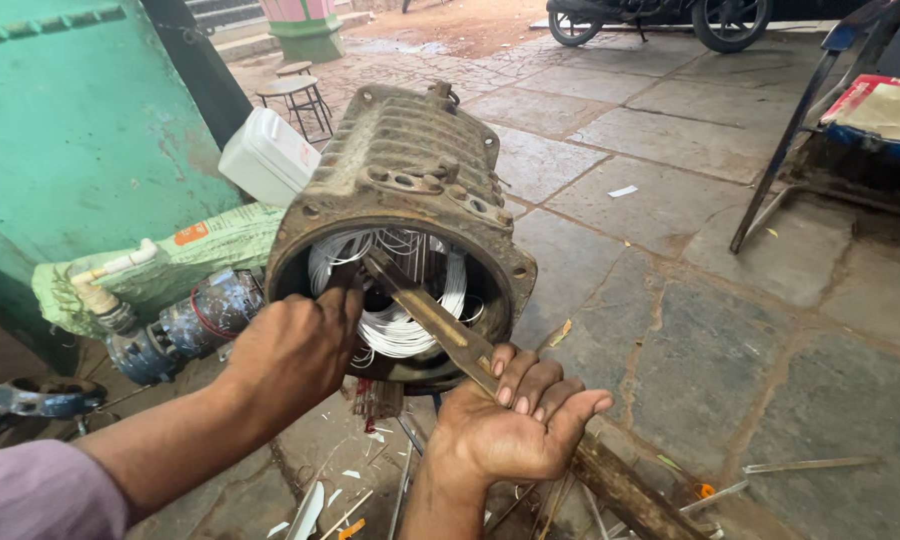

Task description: The person feeds loops of white winding wire into the slots of an electric motor stator mounted on a stand, pressing the coils down by hand. They then use a wooden wedge stick to pack and seat the wire coils inside the stator housing.

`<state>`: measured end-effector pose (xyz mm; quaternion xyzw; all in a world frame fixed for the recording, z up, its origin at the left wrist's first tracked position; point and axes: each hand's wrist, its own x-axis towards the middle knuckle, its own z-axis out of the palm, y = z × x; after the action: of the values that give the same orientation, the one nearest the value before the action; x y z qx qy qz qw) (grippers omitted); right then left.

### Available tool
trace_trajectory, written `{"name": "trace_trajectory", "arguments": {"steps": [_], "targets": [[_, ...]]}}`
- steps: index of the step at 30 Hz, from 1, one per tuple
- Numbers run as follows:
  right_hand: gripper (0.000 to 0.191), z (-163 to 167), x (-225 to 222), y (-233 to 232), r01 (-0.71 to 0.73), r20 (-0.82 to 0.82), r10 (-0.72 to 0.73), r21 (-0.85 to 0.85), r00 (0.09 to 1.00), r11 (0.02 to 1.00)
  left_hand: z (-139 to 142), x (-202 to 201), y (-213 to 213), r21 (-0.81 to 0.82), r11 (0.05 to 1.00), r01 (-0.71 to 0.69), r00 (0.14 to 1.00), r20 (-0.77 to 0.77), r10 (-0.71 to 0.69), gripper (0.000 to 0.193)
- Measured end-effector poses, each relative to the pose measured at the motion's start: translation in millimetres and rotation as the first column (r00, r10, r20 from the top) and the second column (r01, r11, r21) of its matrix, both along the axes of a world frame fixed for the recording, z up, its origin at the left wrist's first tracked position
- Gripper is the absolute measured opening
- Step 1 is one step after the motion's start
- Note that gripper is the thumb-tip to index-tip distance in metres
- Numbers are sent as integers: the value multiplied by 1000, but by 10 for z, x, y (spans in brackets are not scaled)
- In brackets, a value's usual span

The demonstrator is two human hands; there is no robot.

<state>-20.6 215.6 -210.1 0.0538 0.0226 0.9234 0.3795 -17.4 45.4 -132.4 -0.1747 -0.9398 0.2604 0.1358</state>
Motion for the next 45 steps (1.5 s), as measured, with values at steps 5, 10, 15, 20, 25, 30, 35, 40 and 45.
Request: {"name": "trace_trajectory", "arguments": {"steps": [5,10,15,20,25,30,35,40,45], "targets": [[60,-140,-54,53,1,-36,-1,-10,999,1000,28,15,-7,-74,997,30,1000,0,-30,60],[61,-230,-75,74,-33,-87,31,-26,996,999,85,30,-9,-114,991,65,998,-7,-66,64],[63,-312,-81,122,-74,-139,70,-25,988,997,116,7,-14,-8,1000,13,997,78,-13,57],[64,-322,-115,111,-68,-130,58,-78,990,995,111,-4,-19,-38,998,50,996,74,-47,58],[60,-219,-59,-34,56,92,-48,-85,995,995,103,-31,-44,-106,994,20,991,137,-5,47],[57,21,-98,-372,93,128,-84,-74,988,993,104,-25,-33,-32,998,48,996,75,-45,59],[53,196,-221,-626,106,84,-104,-27,991,994,88,-42,-54,-21,999,37,998,59,-36,55],[54,287,-394,-545,183,128,-180,-7,975,983,57,-8,-30,-4,998,60,998,23,-60,58],[53,453,-452,-632,112,74,-115,49,991,992,35,-6,-13,38,999,-15,999,50,13,51]]}}
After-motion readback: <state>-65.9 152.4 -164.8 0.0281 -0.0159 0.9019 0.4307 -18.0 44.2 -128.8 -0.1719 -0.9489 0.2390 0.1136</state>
